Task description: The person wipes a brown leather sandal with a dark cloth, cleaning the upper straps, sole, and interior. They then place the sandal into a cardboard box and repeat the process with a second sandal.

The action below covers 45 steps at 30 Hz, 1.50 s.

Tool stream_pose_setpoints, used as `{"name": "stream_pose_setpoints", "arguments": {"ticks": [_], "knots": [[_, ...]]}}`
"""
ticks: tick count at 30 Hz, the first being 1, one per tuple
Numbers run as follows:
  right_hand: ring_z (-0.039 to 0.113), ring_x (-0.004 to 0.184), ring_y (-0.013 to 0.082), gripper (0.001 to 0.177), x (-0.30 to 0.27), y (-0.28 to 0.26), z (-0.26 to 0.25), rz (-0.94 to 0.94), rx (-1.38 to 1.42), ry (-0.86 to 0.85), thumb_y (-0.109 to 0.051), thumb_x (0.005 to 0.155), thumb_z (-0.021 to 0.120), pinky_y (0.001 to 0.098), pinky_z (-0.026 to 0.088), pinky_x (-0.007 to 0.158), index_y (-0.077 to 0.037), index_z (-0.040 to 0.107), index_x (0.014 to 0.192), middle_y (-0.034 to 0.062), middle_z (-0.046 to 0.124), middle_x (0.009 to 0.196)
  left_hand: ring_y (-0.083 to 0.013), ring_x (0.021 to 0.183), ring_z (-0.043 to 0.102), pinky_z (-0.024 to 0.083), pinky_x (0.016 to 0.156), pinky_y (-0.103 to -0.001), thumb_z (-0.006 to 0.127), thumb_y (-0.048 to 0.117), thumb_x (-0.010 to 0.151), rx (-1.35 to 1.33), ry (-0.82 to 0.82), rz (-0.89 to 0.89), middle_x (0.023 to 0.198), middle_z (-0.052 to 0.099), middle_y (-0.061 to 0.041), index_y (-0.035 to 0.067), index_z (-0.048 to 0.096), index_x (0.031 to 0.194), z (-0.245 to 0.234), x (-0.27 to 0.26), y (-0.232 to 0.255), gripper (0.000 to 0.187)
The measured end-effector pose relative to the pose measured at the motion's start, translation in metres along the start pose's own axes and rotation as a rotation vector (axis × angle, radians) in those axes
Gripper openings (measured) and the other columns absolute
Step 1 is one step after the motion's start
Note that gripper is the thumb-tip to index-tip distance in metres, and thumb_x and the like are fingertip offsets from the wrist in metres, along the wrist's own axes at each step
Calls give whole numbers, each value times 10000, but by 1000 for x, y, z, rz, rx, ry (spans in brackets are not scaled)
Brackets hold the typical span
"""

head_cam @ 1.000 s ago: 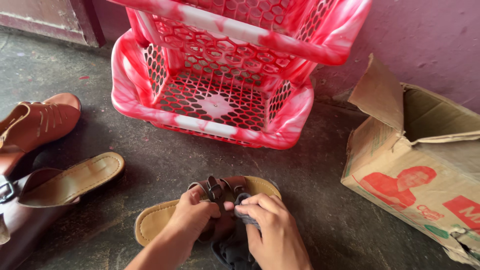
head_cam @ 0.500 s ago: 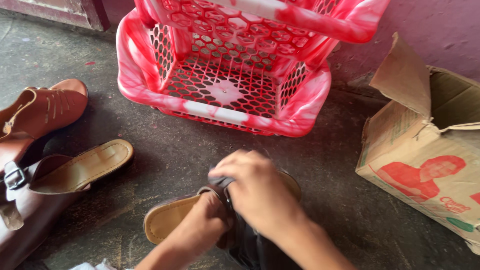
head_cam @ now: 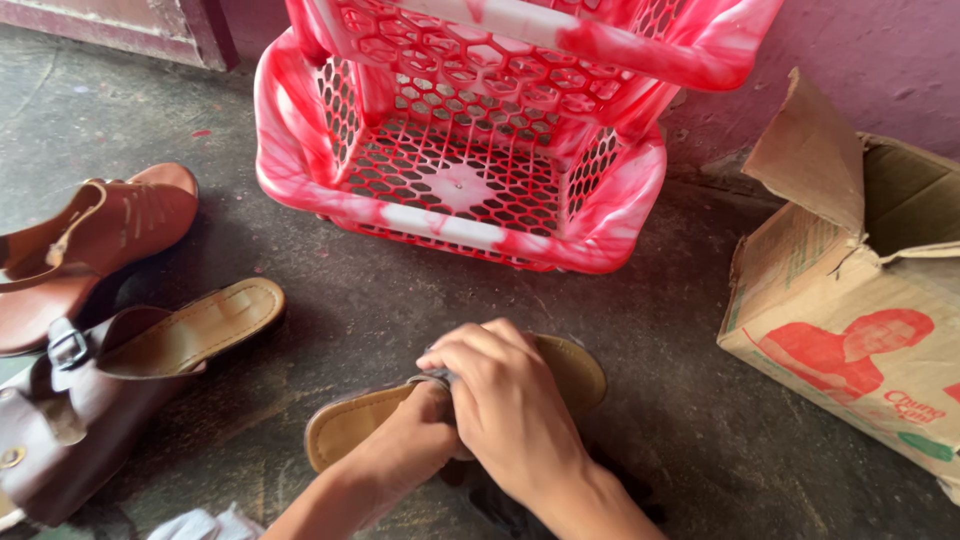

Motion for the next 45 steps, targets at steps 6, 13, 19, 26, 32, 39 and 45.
{"name": "stream_pose_setpoints", "arguments": {"ticks": [6, 13, 19, 26, 32, 39, 45], "knots": [[650, 1146, 305, 253, -51, -17, -2, -115, -115, 131, 69, 784, 627, 406, 526, 999, -14, 763, 981, 73, 739, 1131, -209, 967, 647, 530, 898, -339, 538, 16, 669, -463, -156, -25, 1015, 665, -76, 45, 618, 1178, -5, -19, 10, 517], [670, 1153, 288, 254, -72, 8, -2, -148, 0, 138, 38, 775, 670, 368, 549, 1003, -71, 798, 964, 53, 767, 1091, -151, 829, 668, 562, 751, -330, 511, 443, 928, -521, -48, -86, 948, 716, -46, 87, 684, 1196, 9, -13, 7, 477], [769, 1067, 208, 298, -81, 34, -21, 251, 485, 277, 93, 785, 659, 347, 574, 973, -41, 824, 994, 102, 817, 1093, -122, 739, 567, 439, 624, -293, 647, 331, 1011, -152, 108, 69, 858, 672, -22, -4, 700, 1131, 13, -2, -11, 359], [727, 1030, 171, 353, -43, 53, -72, 535, 535, 625, 68, 858, 625, 312, 563, 954, -41, 754, 1168, 91, 779, 1165, -45, 674, 593, 502, 631, -228, 706, 152, 900, 5, -18, 347, 798, 705, 44, 78, 736, 1117, 11, -3, -13, 231], [732, 934, 295, 378, -12, -5, -32, 227, -79, 226, 115, 740, 597, 363, 571, 853, -13, 795, 1035, 144, 742, 1037, -71, 661, 590, 496, 611, -256, 732, 47, 879, 298, -21, 333, 736, 684, -16, 13, 779, 1047, -7, -4, 0, 178], [657, 1055, 304, 342, -18, -25, -12, -47, -254, 168, 30, 757, 627, 394, 536, 931, -6, 771, 1066, 129, 735, 1104, -50, 804, 673, 572, 740, -266, 730, 12, 850, 328, -48, 399, 863, 760, -2, -12, 741, 1029, -18, -2, 5, 181], [721, 979, 259, 318, -57, 31, -49, -64, -282, 185, 28, 779, 606, 369, 563, 890, -79, 799, 1008, 74, 771, 1047, -69, 692, 646, 540, 642, -273, 735, 74, 849, 246, -28, 239, 816, 763, -2, 23, 754, 1030, -16, -3, 16, 189]]}}
Point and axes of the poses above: each hand's wrist, its own x-axis towards the middle knuckle, its own z-axis out of the palm, y = z × x, the point moved 3 cm from there along x, towards the middle knuckle
